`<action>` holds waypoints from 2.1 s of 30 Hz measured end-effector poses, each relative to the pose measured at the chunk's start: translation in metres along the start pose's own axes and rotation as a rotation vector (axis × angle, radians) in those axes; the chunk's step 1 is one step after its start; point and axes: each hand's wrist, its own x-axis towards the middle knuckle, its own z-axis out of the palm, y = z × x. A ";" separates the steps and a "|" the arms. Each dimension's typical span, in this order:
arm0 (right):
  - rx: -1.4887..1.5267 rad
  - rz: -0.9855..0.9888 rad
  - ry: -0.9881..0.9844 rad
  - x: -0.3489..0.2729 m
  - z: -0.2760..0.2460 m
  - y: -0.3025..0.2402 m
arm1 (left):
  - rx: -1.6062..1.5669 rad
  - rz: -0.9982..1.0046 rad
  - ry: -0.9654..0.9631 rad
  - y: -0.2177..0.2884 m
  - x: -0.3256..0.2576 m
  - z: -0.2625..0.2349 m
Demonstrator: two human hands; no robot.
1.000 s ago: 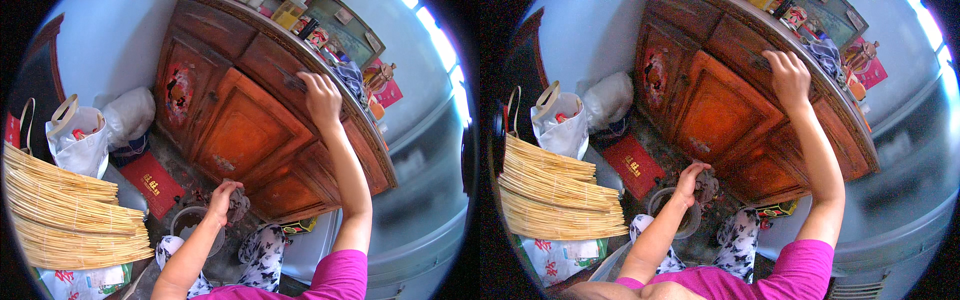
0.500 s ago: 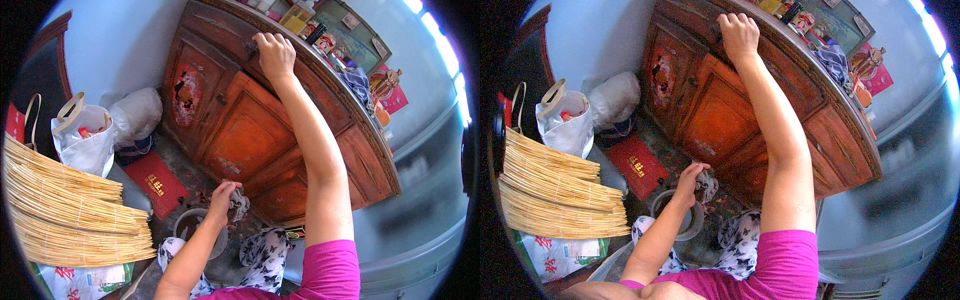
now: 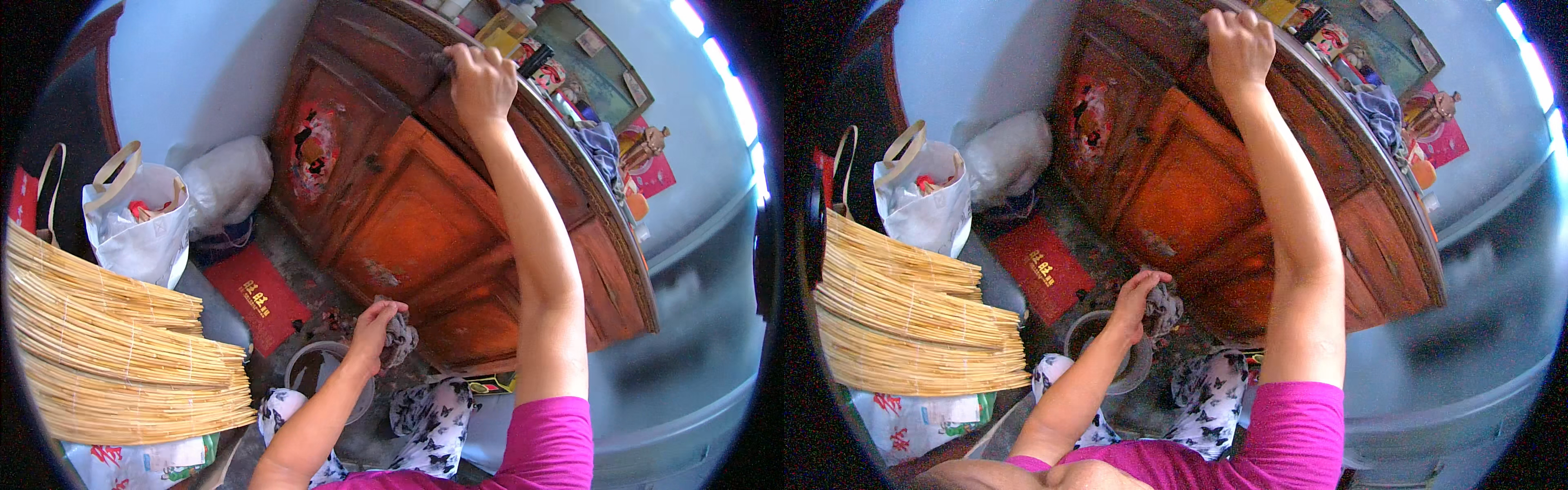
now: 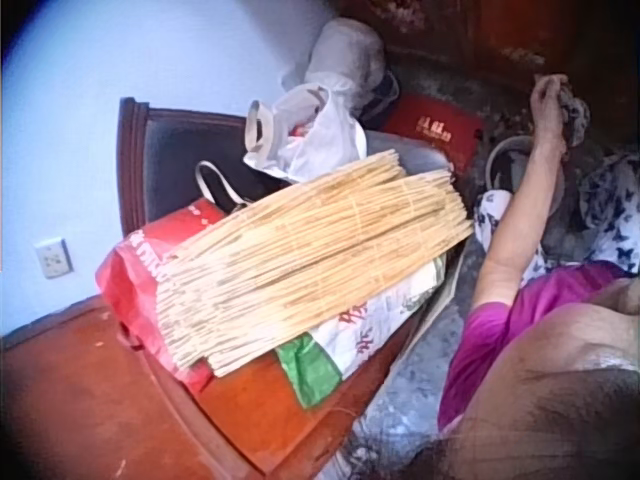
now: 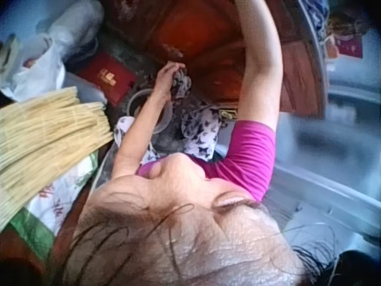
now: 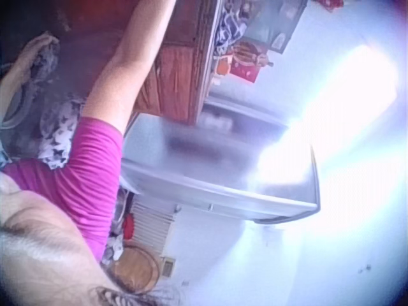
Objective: The person scrubs the front of a wooden cabinet using a steel wool pad in the right hand and a cloth in the left hand. They repeatedly wipe the cabinet doors and drawer fronts, occasionally dipping the cloth into a nearby bucket of water.
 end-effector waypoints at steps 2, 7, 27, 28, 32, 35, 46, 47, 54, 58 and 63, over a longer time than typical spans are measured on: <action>0.000 0.051 0.008 -0.008 0.007 -0.014 | 0.024 -0.013 0.022 -0.003 -0.004 -0.001; 0.088 -0.143 -0.096 -0.057 0.031 -0.046 | 0.040 -0.033 0.044 0.006 -0.007 0.004; -0.051 -0.051 -0.055 -0.018 0.015 -0.021 | 0.046 0.077 0.054 -0.001 0.000 -0.006; -0.020 -0.034 -0.058 -0.035 0.023 -0.027 | 0.046 0.097 0.056 0.002 0.001 -0.001; 0.073 -0.119 -0.235 -0.058 0.026 -0.052 | 0.039 0.103 0.076 0.002 0.002 -0.002; 0.026 -0.125 -0.226 -0.037 -0.001 -0.041 | -0.048 0.036 0.046 -0.001 0.005 -0.003; -0.090 -0.051 -0.279 -0.179 -0.147 0.054 | -0.022 0.047 -0.023 -0.018 0.008 0.003; -0.076 -0.036 -0.276 -0.181 -0.150 0.055 | -0.012 0.044 -0.021 -0.016 0.007 0.003; -0.032 -0.231 -0.148 -0.108 -0.060 0.005 | 0.038 0.060 0.002 -0.011 0.007 0.003; -0.115 -0.241 -0.070 -0.037 0.009 -0.032 | 0.088 0.037 0.049 -0.006 0.006 0.014; -0.069 -0.159 -0.113 -0.067 -0.020 -0.014 | -0.046 -0.051 -0.006 -0.010 0.014 0.001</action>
